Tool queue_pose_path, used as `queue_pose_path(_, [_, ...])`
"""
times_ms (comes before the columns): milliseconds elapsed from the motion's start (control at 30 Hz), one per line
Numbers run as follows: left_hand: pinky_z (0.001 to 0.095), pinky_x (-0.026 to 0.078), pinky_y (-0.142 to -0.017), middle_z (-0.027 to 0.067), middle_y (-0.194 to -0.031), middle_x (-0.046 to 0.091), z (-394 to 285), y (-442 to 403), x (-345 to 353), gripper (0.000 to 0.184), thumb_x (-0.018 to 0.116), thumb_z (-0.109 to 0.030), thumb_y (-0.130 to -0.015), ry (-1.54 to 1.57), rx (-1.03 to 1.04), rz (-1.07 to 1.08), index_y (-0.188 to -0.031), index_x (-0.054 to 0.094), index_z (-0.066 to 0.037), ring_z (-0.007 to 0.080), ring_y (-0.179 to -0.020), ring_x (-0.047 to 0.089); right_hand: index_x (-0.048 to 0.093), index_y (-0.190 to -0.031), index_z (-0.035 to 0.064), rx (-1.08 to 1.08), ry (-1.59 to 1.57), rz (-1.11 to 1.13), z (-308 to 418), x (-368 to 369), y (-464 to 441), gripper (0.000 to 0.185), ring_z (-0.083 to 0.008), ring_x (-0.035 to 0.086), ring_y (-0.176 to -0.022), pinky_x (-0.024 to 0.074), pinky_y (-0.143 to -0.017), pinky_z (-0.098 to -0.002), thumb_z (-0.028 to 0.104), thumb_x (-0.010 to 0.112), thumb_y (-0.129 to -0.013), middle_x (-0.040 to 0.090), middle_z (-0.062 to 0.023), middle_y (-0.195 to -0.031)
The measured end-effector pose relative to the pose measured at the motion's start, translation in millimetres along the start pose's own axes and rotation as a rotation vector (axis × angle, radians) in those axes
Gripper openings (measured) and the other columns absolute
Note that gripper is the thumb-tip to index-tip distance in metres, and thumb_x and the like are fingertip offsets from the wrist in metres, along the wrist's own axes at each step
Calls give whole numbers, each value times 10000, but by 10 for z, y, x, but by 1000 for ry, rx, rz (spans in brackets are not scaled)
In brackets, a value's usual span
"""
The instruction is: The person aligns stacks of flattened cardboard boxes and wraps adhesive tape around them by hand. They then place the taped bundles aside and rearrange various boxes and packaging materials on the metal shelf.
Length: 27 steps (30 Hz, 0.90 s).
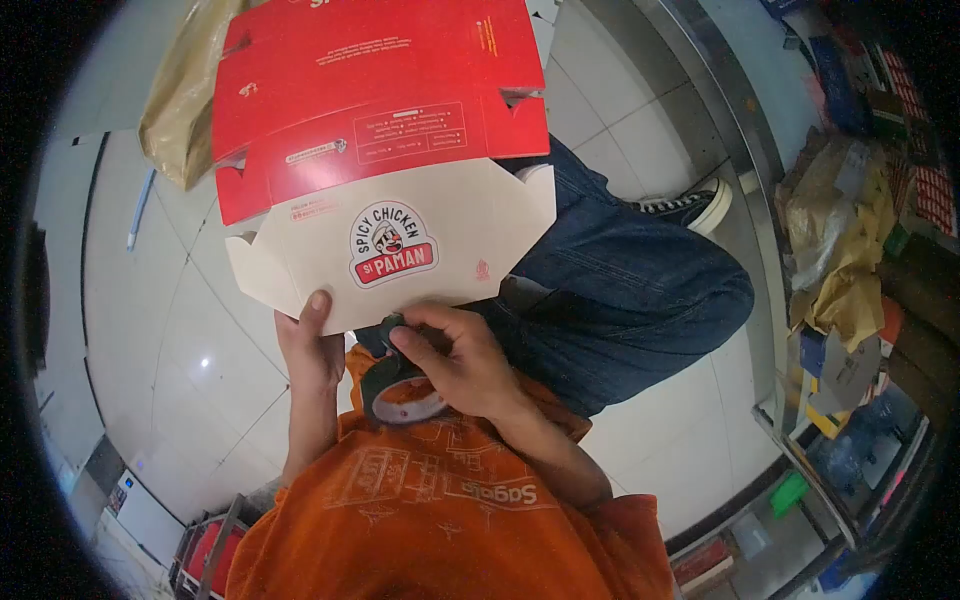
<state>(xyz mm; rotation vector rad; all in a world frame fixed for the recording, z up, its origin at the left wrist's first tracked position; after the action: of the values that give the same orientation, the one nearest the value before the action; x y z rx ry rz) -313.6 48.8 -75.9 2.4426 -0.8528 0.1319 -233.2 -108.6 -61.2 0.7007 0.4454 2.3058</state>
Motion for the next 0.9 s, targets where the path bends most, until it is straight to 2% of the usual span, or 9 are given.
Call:
queue_pose_path(100, [417, 448, -992, 176, -1303, 476, 46, -18, -9, 866, 788, -282, -756, -25, -5, 0, -1390, 288, 31, 292, -1206, 505, 583, -890, -16, -1, 179, 24, -25, -20, 39, 202, -68, 548, -692, 456, -598, -236, 173, 648, -920, 577, -38, -788])
queue_pose_path(133, [416, 448, -989, 174, -1303, 476, 40, -25, -26, 867, 790, -282, -753, -31, -7, 0, -1388, 291, 33, 289, -1203, 506, 575, -867, 5, 34, 157, 19, 12, -8, 86, 185, -137, 567, -745, 460, -651, -299, 140, 701, -859, 581, -37, -826])
queue_pose_path(267, [356, 456, -945, 161, -1205, 566, -40, -37, -36, 668, 754, -124, -783, 47, 34, -15, -1317, 394, 52, 241, -1104, 568, 569, -892, 57, -368, 872, -39, 516, 134, 279, 195, -285, 517, -975, 378, -877, -445, 49, 712, -758, 576, -56, -895])
queue_pose_path(367, [408, 443, -985, 169, -1282, 495, 3, -57, -107, 860, 795, -278, -742, -61, -7, -49, -1375, 309, 43, 278, -1189, 512, 618, -869, 70, -458, 1012, 11, 630, 226, 356, 237, -240, 574, -880, 411, -872, -422, 19, 760, -687, 631, -30, -867])
queue_pose_path(500, [403, 442, -985, 168, -1280, 495, 13, -66, -67, 856, 790, -269, -743, -36, -8, -21, -1375, 306, 45, 274, -1185, 514, 657, -924, 78, -576, 936, 56, 713, 230, 366, 254, -178, 614, -976, 390, -981, -438, 2, 741, -696, 687, -34, -964])
queue_pose_path(633, [367, 446, -964, 151, -1233, 533, -18, -47, -39, 726, 764, -161, -762, 43, 5, -26, -1336, 365, 38, 245, -1129, 545, 666, -982, 79, -466, 682, 8, 441, 64, 334, 260, -185, 636, -968, 379, -996, -421, -6, 716, -742, 704, -55, -973])
queue_pose_path(767, [350, 450, -951, 148, -1217, 547, -17, -37, -30, 669, 750, -105, -771, 90, 21, -41, -1321, 393, 28, 235, -1106, 556, 586, -1143, 22, -421, 605, 58, 249, 13, 340, 391, -193, 643, -863, 436, -909, -349, -23, 698, -771, 701, -87, -976])
queue_pose_path(833, [383, 450, -971, 162, -1255, 516, -26, -42, -8, 762, 763, -196, -765, 19, 32, -37, -1354, 338, 37, 260, -1155, 532, 479, -1297, -8, -476, 555, 21, 236, -1, 353, 553, -171, 635, -805, 472, -824, -297, -37, 689, -786, 698, -96, -941])
queue_pose_path(900, [402, 452, -979, 172, -1273, 501, -5, -46, -17, 817, 770, -245, -762, -16, 25, -31, -1372, 308, 42, 275, -1181, 519, 527, -1249, -11, -258, 397, -11, 206, -29, 258, 468, -168, 626, -860, 495, -782, -287, -7, 677, -805, 679, -89, -831])
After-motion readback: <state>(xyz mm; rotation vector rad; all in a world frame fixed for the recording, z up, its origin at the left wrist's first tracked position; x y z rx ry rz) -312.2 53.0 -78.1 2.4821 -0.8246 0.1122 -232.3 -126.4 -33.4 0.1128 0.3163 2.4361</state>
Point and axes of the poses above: each hand's wrist, its own y-axis away from the middle knuckle, its own x-axis out of the palm, z = x × y, the point moved 8 cm from there along -y, towards the middle knuckle
